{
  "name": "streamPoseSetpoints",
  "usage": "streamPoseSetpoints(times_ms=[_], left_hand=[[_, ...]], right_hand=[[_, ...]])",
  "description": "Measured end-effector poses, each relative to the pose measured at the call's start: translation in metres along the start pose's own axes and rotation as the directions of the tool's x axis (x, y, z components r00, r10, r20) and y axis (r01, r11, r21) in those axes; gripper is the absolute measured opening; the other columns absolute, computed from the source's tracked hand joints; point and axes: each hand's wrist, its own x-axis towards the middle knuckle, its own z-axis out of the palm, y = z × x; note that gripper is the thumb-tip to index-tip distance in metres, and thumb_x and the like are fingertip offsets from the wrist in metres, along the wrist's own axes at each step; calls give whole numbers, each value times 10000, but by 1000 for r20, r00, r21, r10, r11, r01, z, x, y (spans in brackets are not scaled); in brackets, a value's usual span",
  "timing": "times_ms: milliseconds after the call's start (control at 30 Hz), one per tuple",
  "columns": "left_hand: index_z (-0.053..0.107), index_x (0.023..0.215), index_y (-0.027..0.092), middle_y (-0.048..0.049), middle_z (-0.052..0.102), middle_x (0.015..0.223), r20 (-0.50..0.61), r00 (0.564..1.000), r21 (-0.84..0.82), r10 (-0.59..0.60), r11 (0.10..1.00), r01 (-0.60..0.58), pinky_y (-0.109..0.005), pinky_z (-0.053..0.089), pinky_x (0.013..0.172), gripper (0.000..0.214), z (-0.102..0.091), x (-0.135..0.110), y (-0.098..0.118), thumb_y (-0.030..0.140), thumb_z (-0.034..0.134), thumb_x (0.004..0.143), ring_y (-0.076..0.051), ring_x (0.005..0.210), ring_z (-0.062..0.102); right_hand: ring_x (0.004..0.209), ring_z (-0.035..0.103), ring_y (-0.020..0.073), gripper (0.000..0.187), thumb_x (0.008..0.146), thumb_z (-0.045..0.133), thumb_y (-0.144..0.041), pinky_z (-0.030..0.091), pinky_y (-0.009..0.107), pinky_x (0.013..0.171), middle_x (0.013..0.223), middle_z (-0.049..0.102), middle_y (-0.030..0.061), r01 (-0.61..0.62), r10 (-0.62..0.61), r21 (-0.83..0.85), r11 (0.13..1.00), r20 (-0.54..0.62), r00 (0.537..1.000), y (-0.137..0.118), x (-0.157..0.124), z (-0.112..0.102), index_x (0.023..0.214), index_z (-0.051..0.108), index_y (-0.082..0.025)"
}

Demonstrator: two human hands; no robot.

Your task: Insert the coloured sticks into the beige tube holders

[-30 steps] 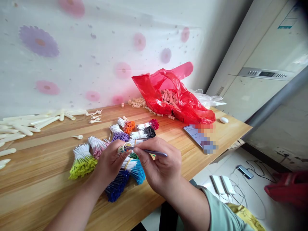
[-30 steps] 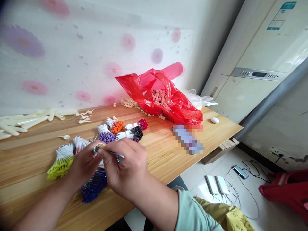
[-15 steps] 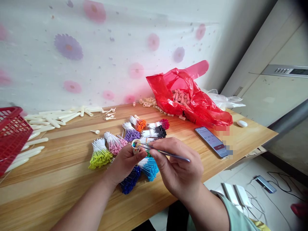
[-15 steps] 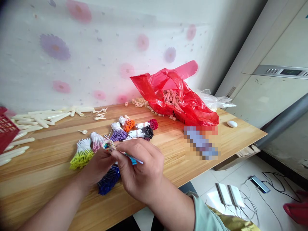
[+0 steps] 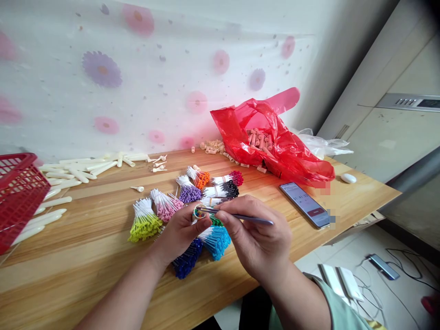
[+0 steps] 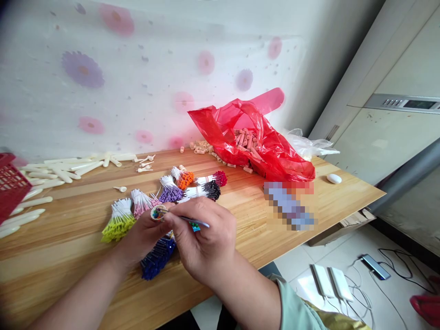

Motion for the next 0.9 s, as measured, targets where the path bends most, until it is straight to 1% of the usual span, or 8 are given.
streamPoseSetpoints(times_ms=[133, 267, 400, 467, 600, 733, 900], left_hand=[[519, 769, 163, 8, 467, 735, -12, 1000, 12, 22, 1000, -22, -258, 381, 629, 425, -3, 0, 0, 584, 511, 825, -149, 694, 449], [506, 749, 169, 6, 473, 751, -26, 997, 48, 67, 997, -65, -273, 391, 669, 414, -5, 0, -1, 575, 509, 830, -157, 716, 457], [516, 740, 174, 3, 486, 747, -29, 994, 62, 105, 993, -103, -281, 391, 688, 349, -6, 1, 0, 505, 525, 849, -161, 723, 465], [529, 730, 177, 0, 492, 746, -42, 989, 66, 144, 988, -141, -287, 389, 696, 323, -6, 0, 1, 474, 531, 855, -164, 726, 471], [560, 719, 185, -10, 510, 752, -77, 974, 75, 214, 975, -209, -301, 391, 685, 309, -5, -1, 6, 470, 554, 839, -172, 723, 483], [567, 703, 193, -16, 522, 747, -99, 970, 83, 222, 973, -214, -306, 398, 674, 306, -5, -1, 8, 460, 544, 851, -171, 712, 491], [578, 717, 192, -25, 514, 753, -76, 978, 35, 194, 981, -192, -321, 403, 685, 367, -5, 0, 6, 537, 530, 836, -185, 727, 497]], right_hand=[[638, 656, 133, 120, 801, 619, -72, 551, 249, 578, 739, 715, 42, 31, -30, -35, 999, 19, 999, -4, -3, -4, 856, 659, -170], [662, 663, 141, 147, 807, 612, -67, 557, 254, 594, 754, 715, 40, 61, -61, -49, 997, -2, 998, -8, -6, -5, 888, 658, -181], [676, 664, 143, 138, 802, 623, -70, 559, 255, 605, 754, 711, 42, 59, -60, -50, 997, -1, 998, -10, -8, -2, 883, 654, -176], [675, 661, 141, 145, 799, 619, -59, 555, 251, 603, 752, 711, 43, 59, -60, -42, 997, -5, 998, -10, -10, 1, 886, 654, -170], [671, 655, 141, 162, 788, 614, -39, 552, 249, 605, 757, 709, 57, 63, -63, -11, 998, -10, 998, -10, -14, 6, 899, 651, -152], [656, 646, 132, 186, 789, 602, -30, 551, 240, 601, 759, 706, 50, 80, -80, -16, 997, -8, 997, -11, -14, 9, 908, 643, -167], [671, 659, 127, 147, 784, 620, -39, 557, 217, 622, 743, 705, 58, 97, -98, -19, 995, -39, 994, -10, -12, 11, 885, 645, -143]])
